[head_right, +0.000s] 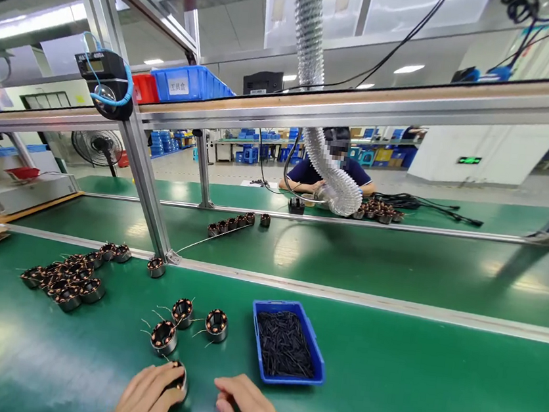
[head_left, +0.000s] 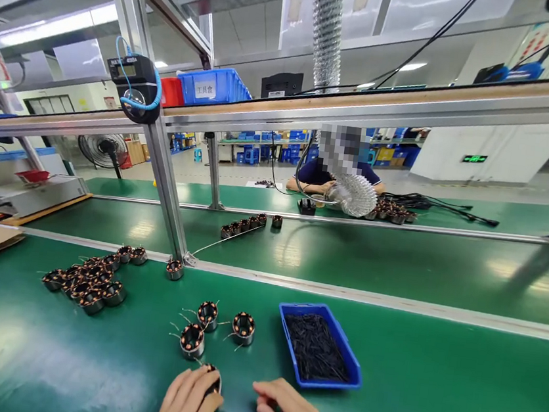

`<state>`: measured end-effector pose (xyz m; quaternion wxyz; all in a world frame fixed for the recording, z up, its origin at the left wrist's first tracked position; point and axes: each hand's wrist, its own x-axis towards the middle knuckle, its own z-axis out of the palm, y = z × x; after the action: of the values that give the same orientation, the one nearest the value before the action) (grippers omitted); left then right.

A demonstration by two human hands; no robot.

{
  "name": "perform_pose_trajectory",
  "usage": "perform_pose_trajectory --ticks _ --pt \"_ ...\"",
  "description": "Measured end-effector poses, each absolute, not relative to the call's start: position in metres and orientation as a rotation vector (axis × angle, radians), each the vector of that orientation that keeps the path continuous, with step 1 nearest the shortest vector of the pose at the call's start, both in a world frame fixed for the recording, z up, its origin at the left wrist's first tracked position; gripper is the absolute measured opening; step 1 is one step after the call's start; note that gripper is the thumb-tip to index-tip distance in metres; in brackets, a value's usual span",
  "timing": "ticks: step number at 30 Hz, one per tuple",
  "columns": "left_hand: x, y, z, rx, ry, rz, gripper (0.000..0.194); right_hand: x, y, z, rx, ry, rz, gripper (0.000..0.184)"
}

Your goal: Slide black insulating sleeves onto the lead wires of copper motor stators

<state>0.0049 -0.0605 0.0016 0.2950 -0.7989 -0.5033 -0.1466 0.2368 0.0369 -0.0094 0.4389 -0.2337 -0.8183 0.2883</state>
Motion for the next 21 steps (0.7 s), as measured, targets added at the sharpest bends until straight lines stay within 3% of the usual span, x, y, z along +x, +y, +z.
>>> perform_pose_trajectory --ticks 4,8,12,14,21 --pt "0.011 -0.062 0.005 -2.287 -1.303 -0.431 0.042 0.234 0.034 -0.008 -0.628 -2.024 0.808 0.017" --pt "0.011 -0.060 0.016 -2.198 -1.356 -0.435 0.063 0.233 0.033 -0.007 -0.666 -2.013 0.841 0.018" --pt "0.019 -0.048 0.026 -2.212 -1.165 -0.525 0.032 0.232 0.030 -0.006 -0.592 -1.984 0.799 0.018" --pt "0.023 -0.042 0.030 -2.206 -1.135 -0.637 0.029 0.233 0.029 -0.007 -0.553 -1.973 0.755 0.020" --pt "0.024 -0.049 0.015 -2.168 -1.371 -0.539 0.063 0.234 0.027 -0.011 -0.610 -1.990 0.795 0.019"
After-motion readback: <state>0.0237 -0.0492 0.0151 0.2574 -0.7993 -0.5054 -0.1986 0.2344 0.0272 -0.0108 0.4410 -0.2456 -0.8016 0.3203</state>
